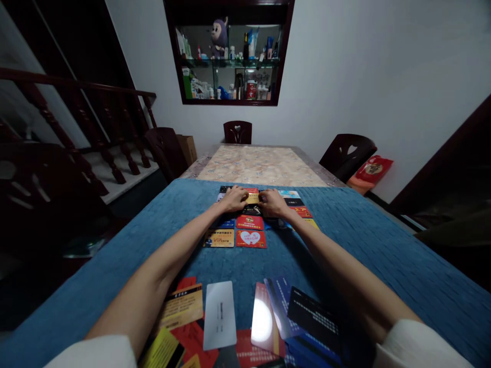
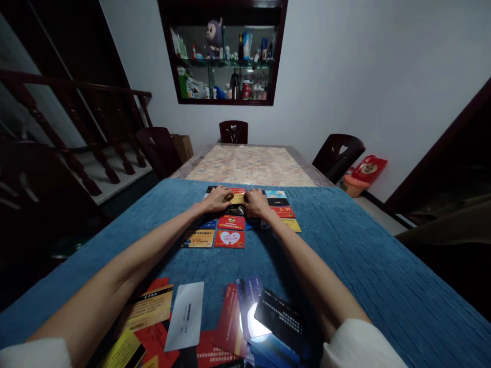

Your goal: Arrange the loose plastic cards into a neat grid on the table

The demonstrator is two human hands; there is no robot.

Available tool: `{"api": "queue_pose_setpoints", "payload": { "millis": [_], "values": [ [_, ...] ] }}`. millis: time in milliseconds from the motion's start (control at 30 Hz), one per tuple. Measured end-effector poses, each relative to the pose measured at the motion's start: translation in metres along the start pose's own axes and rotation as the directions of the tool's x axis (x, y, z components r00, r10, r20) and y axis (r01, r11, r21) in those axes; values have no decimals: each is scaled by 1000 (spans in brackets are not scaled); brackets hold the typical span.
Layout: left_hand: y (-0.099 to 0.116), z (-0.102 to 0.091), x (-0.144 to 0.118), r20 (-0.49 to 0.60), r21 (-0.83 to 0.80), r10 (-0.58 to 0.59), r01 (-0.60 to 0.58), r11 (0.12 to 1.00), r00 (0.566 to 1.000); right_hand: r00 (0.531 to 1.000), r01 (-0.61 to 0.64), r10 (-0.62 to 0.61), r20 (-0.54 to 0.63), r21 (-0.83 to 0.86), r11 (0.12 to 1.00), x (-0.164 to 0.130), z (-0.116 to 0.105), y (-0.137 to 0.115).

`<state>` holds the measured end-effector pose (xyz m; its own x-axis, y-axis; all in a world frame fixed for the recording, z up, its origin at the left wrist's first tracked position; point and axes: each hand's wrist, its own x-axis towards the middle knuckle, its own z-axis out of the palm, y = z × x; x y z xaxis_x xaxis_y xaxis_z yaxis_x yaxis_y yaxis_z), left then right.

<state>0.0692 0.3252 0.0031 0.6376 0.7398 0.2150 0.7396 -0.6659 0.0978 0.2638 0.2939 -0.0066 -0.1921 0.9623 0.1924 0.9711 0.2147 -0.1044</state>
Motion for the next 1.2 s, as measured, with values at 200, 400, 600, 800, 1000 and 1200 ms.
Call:
{"api": "queue_pose_setpoints", "payload": {
  "millis": [200, 400, 600, 800, 1000, 1200],
  "values": [
    [-4, 3, 0, 15, 1, -14, 14, 1000, 1000, 1000, -25, 25, 17, 1, 1000, 2, 3, -4],
    [-5, 7, 0, 6, 14, -9, 9, 1000, 1000, 999, -38, 38, 19, -10, 999, -3, 0, -9],
    [-3, 8, -2, -9, 30, 6, -6, 1000, 1000, 999, -46, 46, 7, -10, 999, -5, 0, -10],
    [0, 5, -6, -21, 42, 19, -18, 999, 1000, 998, -55, 55, -1, -11, 998, -8, -3, -12],
    [6, -1, -23, -37, 49, 21, -19, 999, 999, 999, -46, 46, -11, -21, 999, -22, -10, -15],
    [14, -10, -51, -57, 24, 87, -85, 996, 995, 1000, 9, -9, -8, -15, 1000, -43, -18, -21]
  ]
}}
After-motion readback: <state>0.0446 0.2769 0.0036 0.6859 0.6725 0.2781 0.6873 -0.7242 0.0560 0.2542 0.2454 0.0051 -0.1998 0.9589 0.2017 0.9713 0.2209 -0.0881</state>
